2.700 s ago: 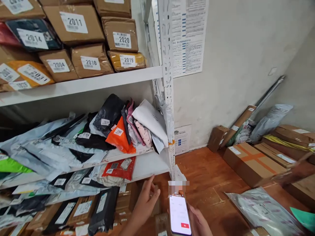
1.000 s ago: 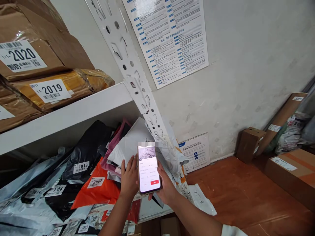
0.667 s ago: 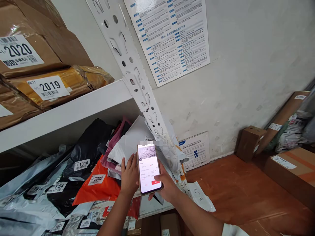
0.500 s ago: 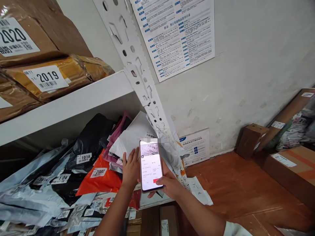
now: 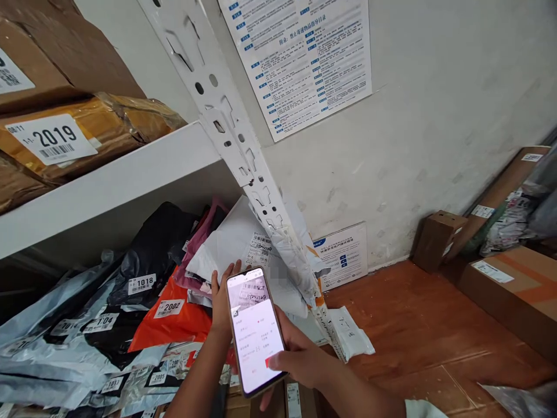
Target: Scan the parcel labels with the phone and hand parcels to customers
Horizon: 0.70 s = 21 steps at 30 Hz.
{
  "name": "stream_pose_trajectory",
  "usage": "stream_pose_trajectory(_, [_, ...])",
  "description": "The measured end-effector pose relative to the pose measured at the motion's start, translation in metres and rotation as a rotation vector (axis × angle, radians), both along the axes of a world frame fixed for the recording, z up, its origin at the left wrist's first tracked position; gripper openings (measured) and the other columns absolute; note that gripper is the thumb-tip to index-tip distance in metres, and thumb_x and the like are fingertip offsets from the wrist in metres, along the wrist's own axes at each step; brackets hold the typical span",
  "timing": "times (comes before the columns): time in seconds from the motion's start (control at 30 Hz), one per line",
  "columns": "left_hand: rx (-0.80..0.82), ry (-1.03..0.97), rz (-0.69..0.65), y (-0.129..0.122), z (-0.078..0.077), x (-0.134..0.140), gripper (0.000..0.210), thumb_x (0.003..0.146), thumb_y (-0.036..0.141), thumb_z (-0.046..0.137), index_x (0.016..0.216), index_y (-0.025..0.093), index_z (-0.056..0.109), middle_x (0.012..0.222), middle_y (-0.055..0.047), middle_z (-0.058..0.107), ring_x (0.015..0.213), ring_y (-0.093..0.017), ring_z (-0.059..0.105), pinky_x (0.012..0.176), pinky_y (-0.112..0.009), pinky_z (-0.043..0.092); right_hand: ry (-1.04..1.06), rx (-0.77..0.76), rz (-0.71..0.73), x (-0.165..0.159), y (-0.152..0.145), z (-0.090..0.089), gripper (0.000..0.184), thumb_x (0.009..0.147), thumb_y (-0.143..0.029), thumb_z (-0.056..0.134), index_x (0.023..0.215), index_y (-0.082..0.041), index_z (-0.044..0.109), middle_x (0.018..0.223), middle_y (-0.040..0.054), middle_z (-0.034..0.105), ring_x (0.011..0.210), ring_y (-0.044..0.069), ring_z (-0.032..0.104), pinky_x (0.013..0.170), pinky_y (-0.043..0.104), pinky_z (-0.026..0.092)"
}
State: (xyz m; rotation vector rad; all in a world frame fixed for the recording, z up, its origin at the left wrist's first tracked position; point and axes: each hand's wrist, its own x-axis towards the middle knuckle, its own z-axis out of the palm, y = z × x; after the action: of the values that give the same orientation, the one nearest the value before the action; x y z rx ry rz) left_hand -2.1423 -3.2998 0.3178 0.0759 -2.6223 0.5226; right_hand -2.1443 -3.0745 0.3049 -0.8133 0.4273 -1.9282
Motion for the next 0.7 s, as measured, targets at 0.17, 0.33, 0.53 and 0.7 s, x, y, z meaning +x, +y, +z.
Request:
stream_pose_trajectory(0.17, [-0.112, 0.036, 0.028, -0.006, -0.01, -0.005, 0.048, 0.091, 0.026, 0.042, 0.139, 0.026, 0.04, 0.149, -0.012, 0.038, 0.135, -0.032, 0.036, 0.112, -0.064, 0.009, 0.069, -0.003, 0.014, 0.005, 0.006, 0.006, 0.084, 0.072, -0.019, 0.069, 0.143, -0.027, 0.025, 0.119, 0.0114, 0.062, 0.098, 0.03, 0.067, 0.082, 0.047, 0.052])
stream_pose_trajectory(0.33, [-0.135, 0.039, 0.026, -0.007, -0.01, -0.005, 0.046, 0.092, 0.029, 0.038, 0.138, 0.027, 0.038, 0.148, -0.013, 0.039, 0.134, -0.032, 0.036, 0.111, -0.065, 0.011, 0.088, -0.023, 0.049, 0.003, 0.012, 0.011, 0.082, 0.076, -0.017, 0.065, 0.145, -0.027, 0.023, 0.12, 0.0112, 0.063, 0.099, 0.029, 0.068, 0.09, 0.049, 0.047])
stream_pose_trajectory(0.53, [-0.127, 0.043, 0.012, -0.008, -0.009, -0.006, 0.046, 0.092, 0.03, 0.037, 0.138, 0.027, 0.039, 0.145, -0.012, 0.043, 0.132, -0.034, 0.039, 0.111, -0.066, 0.013, 0.092, 0.014, 0.033, 0.0, 0.013, 0.013, 0.087, 0.074, -0.02, 0.068, 0.147, -0.025, 0.021, 0.117, 0.0115, 0.065, 0.102, 0.031, 0.066, 0.088, 0.048, 0.048])
stream_pose_trajectory(0.7, [-0.16, 0.047, 0.037, -0.008, -0.012, -0.007, 0.047, 0.091, 0.027, 0.04, 0.138, 0.028, 0.039, 0.147, -0.011, 0.041, 0.133, -0.032, 0.038, 0.111, -0.066, 0.013, 0.092, 0.003, 0.043, -0.001, 0.012, 0.015, 0.086, 0.074, -0.023, 0.069, 0.145, -0.025, 0.022, 0.119, 0.0121, 0.064, 0.1, 0.031, 0.067, 0.089, 0.049, 0.047])
